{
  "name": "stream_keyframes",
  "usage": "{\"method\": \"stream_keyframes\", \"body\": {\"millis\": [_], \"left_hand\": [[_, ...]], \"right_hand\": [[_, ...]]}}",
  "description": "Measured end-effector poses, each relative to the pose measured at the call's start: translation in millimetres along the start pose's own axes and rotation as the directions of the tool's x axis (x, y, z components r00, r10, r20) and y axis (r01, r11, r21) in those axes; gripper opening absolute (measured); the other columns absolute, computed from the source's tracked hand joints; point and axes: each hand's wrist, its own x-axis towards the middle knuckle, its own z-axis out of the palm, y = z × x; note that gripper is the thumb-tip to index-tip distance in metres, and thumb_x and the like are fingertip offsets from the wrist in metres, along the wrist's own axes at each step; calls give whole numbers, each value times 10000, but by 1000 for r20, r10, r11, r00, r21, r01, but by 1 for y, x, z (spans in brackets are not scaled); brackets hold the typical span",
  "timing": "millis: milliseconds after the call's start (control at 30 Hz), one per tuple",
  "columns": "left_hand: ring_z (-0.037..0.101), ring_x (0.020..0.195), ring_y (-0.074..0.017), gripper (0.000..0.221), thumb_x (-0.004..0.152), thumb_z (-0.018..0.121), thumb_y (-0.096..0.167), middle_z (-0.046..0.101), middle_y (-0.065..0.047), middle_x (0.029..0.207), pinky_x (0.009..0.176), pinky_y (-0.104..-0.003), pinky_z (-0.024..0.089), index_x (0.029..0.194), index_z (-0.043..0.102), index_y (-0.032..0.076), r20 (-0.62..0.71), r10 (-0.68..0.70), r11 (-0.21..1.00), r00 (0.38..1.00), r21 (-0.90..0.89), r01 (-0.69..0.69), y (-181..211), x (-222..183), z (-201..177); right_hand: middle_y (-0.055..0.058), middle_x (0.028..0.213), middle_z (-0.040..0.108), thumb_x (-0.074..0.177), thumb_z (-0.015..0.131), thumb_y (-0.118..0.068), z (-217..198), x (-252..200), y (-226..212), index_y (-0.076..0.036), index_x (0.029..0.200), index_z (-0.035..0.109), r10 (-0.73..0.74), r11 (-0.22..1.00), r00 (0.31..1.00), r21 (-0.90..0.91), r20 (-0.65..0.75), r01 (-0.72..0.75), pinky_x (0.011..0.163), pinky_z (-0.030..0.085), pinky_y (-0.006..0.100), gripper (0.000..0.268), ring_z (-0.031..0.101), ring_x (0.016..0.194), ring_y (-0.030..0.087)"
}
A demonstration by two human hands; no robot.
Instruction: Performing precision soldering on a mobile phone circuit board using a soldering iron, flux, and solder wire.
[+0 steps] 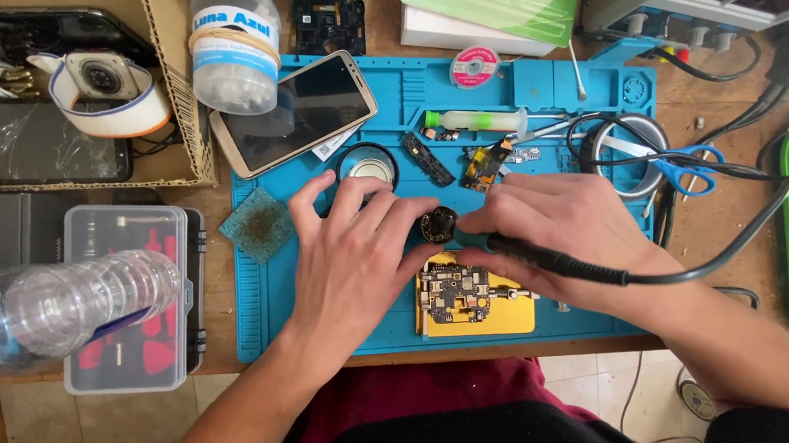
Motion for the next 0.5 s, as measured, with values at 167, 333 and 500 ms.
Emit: {"method": "stream_keyframes", "body": {"millis": [167,333,500], "left_hand": [[667,1272,-256,428,990,950,478,789,40,1121,1186,-590,341,1317,814,238,-1,12,1000,1000,19,-12,0,0,0],[672,1266,-249,427,990,951,481,789,42,1120,1190,-591,340,1317,812,245,6,16,999,1000,32,-17,1,0,0],[677,1288,-244,452,955,983,483,780,50,1130,1202,-595,343,1301,807,252,-5,7,1000,1000,29,-6,0,-1,1]], "right_hand": [[63,986,789,1054,799,-394,-14,-15,5,-79,1170,759,114,988,990,115,-79,-104,698,589,393,338,774,833,285],[90,1007,804,1050,808,-394,-8,-10,7,-83,1169,764,128,985,989,127,-68,-118,727,625,396,336,798,850,291],[59,928,689,1112,790,-385,9,0,7,-103,1192,690,33,997,999,74,-41,-30,653,509,417,309,695,788,306]]}}
